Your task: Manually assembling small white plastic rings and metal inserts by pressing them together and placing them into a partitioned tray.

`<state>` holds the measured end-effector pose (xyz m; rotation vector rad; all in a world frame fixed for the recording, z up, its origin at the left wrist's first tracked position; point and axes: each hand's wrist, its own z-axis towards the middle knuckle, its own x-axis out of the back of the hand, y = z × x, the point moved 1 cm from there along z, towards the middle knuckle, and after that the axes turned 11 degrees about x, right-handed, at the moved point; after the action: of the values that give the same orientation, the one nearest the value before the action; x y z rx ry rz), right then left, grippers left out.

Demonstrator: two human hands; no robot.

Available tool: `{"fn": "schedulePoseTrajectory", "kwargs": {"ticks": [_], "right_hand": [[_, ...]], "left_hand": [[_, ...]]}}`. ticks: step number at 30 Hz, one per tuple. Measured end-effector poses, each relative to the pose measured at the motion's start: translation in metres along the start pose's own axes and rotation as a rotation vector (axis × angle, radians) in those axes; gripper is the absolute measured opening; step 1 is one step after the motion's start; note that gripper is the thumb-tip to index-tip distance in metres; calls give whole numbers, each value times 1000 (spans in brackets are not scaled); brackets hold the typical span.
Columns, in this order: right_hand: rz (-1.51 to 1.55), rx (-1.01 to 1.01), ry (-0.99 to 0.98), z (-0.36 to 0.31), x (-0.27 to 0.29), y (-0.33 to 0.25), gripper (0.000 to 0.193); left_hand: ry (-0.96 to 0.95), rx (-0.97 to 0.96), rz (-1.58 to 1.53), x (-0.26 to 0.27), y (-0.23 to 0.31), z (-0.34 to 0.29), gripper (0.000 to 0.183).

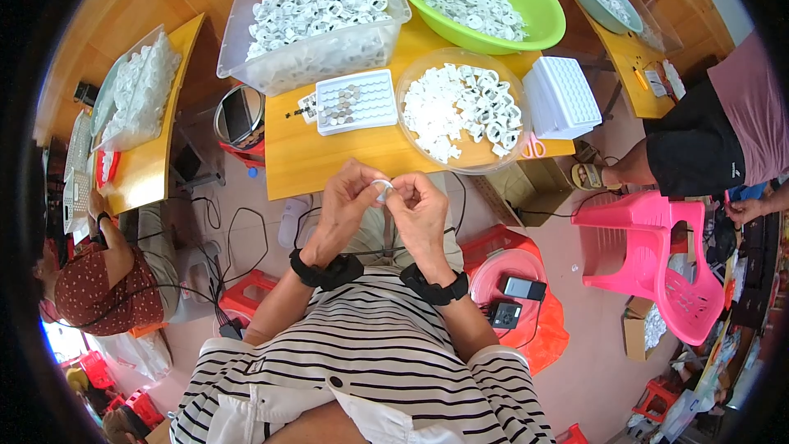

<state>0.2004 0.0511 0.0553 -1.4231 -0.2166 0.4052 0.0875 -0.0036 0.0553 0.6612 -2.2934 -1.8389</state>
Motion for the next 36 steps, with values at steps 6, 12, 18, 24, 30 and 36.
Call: {"fn": "schedulePoseTrajectory", "kwargs": {"ticks": [6,12,18,24,30,36], "right_hand": [[307,-123,19,7,7,-2,9],[-91,84,4,5,6,6,16],[-351,254,-46,5,-4,-23,22],[-462,355,-35,5,-4,-15,24],[-623,435,-40,3,-6,-13,19],[-663,471,-44,2,-6,-12,17]], "left_hand": [[-93,199,-266,4,13,-3,20],[-105,149,-244,5,7,-1,20],[-40,-70,-18,4,-1,1,21],[19,-149,117,0,-1,0,23],[60,-148,186,-2,3,-3,23],[61,-183,195,-1,-5,-4,24]]}}
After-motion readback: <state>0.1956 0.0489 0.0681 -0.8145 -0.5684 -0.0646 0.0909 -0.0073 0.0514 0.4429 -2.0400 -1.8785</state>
